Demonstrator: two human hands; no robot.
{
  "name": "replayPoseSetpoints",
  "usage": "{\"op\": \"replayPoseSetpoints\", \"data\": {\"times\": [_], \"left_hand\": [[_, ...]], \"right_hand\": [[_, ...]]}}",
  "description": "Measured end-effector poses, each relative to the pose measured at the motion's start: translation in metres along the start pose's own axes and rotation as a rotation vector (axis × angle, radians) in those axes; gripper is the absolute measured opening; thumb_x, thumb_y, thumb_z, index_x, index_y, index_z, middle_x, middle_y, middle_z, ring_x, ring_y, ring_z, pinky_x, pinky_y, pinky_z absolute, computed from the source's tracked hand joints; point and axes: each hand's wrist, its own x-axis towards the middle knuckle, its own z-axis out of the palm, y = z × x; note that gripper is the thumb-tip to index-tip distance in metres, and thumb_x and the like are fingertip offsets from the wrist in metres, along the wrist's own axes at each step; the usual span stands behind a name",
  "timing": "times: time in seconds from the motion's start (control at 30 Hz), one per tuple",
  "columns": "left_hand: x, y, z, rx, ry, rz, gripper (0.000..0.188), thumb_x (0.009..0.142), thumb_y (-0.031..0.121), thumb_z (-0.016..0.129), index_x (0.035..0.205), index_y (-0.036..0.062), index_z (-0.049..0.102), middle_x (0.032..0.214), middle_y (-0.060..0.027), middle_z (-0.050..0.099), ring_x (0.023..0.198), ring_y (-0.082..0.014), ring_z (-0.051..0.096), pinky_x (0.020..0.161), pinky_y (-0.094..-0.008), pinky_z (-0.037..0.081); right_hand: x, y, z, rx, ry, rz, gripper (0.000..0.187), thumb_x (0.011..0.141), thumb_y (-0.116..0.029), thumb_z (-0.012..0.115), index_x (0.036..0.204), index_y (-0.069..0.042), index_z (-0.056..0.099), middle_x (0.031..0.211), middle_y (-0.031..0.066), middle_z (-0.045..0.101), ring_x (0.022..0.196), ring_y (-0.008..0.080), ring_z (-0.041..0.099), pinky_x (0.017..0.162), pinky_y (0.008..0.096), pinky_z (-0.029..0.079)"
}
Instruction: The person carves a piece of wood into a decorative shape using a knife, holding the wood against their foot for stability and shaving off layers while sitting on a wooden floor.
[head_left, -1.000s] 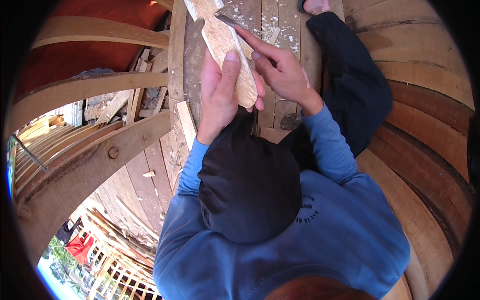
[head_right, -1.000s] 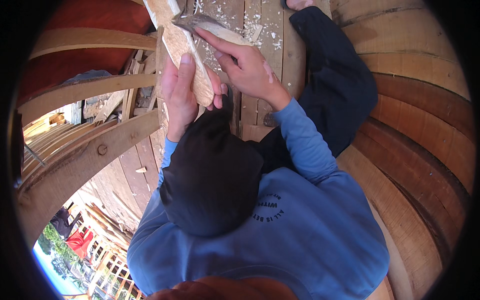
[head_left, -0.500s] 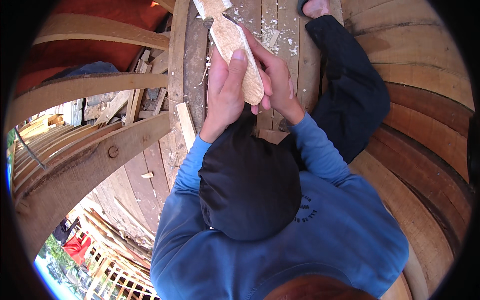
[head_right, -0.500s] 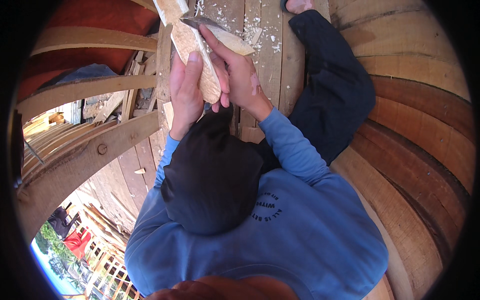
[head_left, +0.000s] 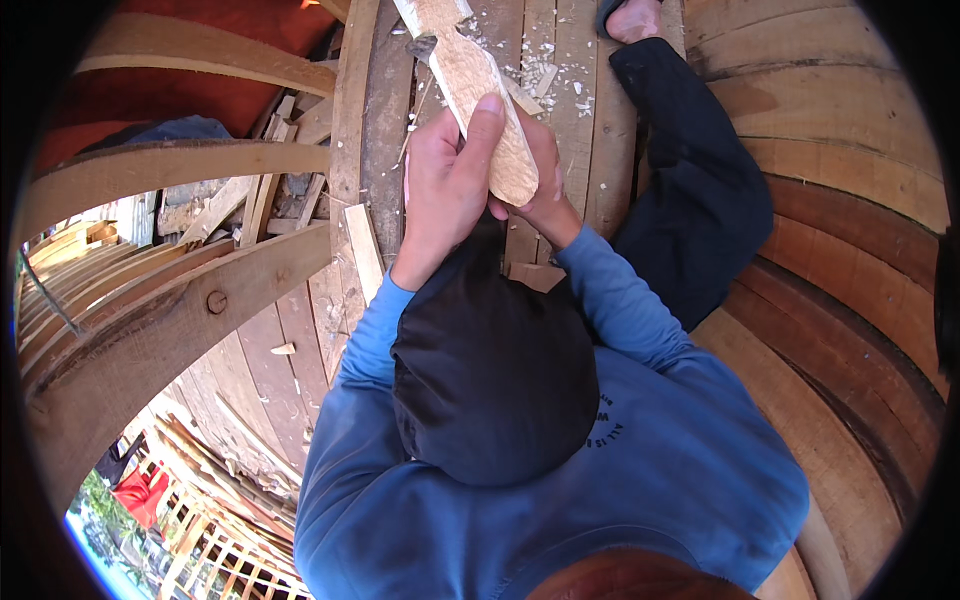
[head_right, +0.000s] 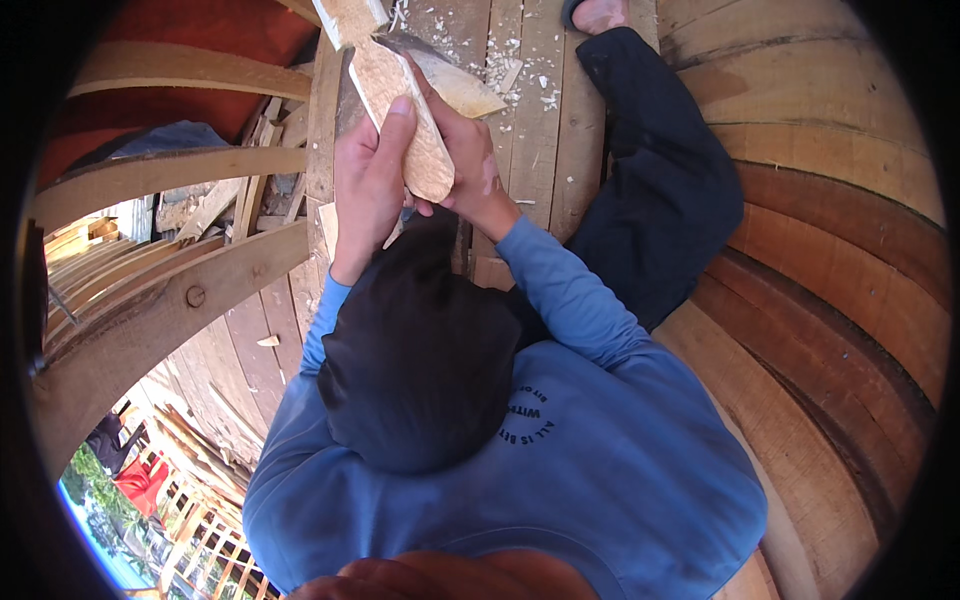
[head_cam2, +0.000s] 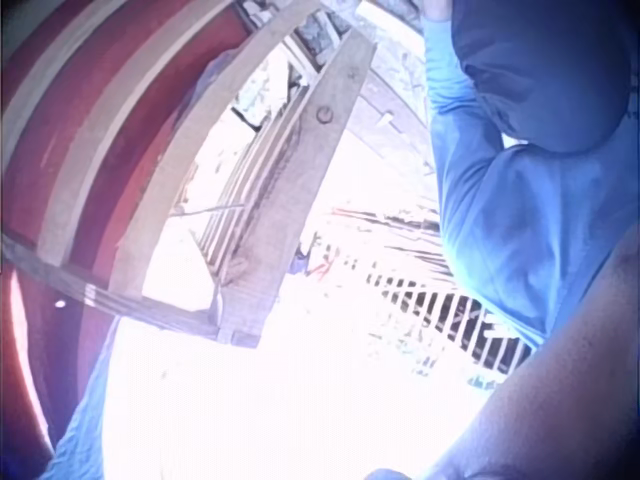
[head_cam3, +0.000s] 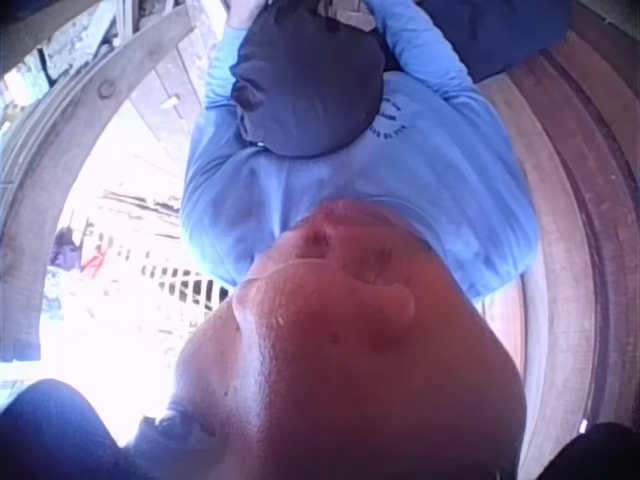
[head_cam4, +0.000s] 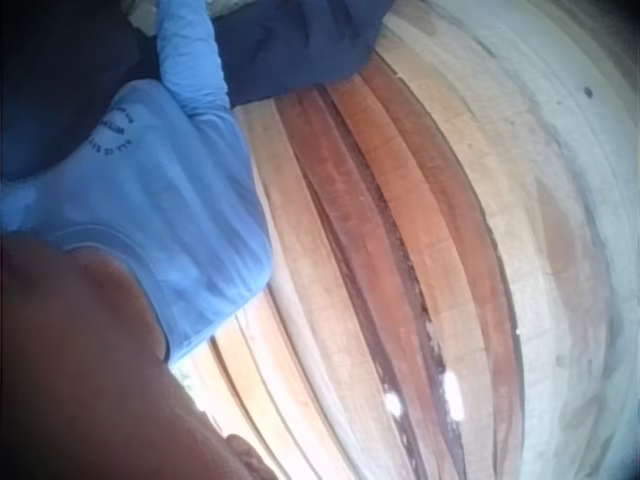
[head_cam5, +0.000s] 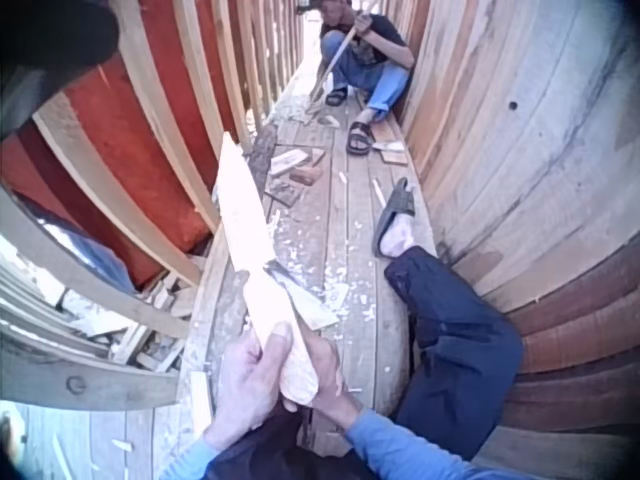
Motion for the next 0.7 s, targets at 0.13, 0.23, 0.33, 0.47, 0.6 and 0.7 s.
{"op": "replayPoseSetpoints", "data": {"times": [0.13,0.23,0.33,0.47,0.6,0.7], "left_hand": [[0.002,-0.005,-0.012,-0.02,-0.038,-0.062,0.041,0.106,0.032,0.058,0.089,-0.0039,0.067,0.069,-0.0092,0.07,0.044,-0.0109,0.06,0.036,-0.0225,0.043],[0.001,-0.003,-0.015,-0.147,-0.111,-0.103,0.038,0.104,0.031,0.061,0.093,-0.0048,0.067,0.074,-0.0114,0.071,0.045,-0.0128,0.062,0.038,-0.0235,0.047],[0.001,0.0,-0.011,-0.195,-0.127,-0.133,0.037,0.104,0.03,0.063,0.095,-0.0056,0.067,0.078,-0.0137,0.072,0.047,-0.0156,0.064,0.04,-0.0251,0.051],[0.002,0.002,-0.009,-0.206,-0.102,-0.15,0.038,0.104,0.03,0.063,0.097,-0.0064,0.067,0.079,-0.0147,0.072,0.05,-0.018,0.067,0.042,-0.0261,0.054],[0.003,0.001,-0.011,-0.23,-0.127,-0.14,0.039,0.104,0.031,0.063,0.097,-0.0065,0.067,0.08,-0.0157,0.073,0.05,-0.0191,0.067,0.042,-0.0266,0.055],[0.003,0.0,-0.011,-0.243,-0.133,-0.146,0.04,0.103,0.032,0.063,0.097,-0.0069,0.067,0.081,-0.0164,0.073,0.051,-0.0196,0.068,0.043,-0.0268,0.055]], "right_hand": [[0.003,-0.005,-0.01,-0.042,-0.039,-0.075,0.08,0.086,-0.018,0.072,0.159,-0.019,0.039,0.104,0.017,0.075,0.095,0.024,0.074,0.084,0.0344,0.055],[0.005,-0.008,-0.017,-0.097,-0.039,-0.167,0.082,0.083,-0.015,0.074,0.158,-0.019,0.041,0.1,0.0175,0.075,0.091,0.0295,0.075,0.081,0.0354,0.056],[-0.002,-0.018,-0.018,-0.119,-0.014,-0.125,0.081,0.081,-0.014,0.075,0.155,-0.017,0.045,0.098,0.0183,0.074,0.089,0.0341,0.075,0.08,0.0361,0.056],[-0.007,-0.018,-0.011,-0.064,0.028,-0.051,0.067,0.081,-0.016,0.075,0.144,-0.01,0.055,0.095,0.0182,0.074,0.087,0.0343,0.075,0.077,0.036,0.056],[-0.014,-0.007,-0.001,0.1,0.066,0.037,0.044,0.083,-0.018,0.074,0.123,-0.003,0.064,0.09,0.0159,0.074,0.083,0.03,0.075,0.073,0.0348,0.056],[-0.021,0.004,0.007,0.234,0.098,0.091,0.034,0.085,-0.02,0.074,0.112,-0.002,0.065,0.086,0.0123,0.073,0.079,0.0242,0.074,0.071,0.0339,0.055]]}}
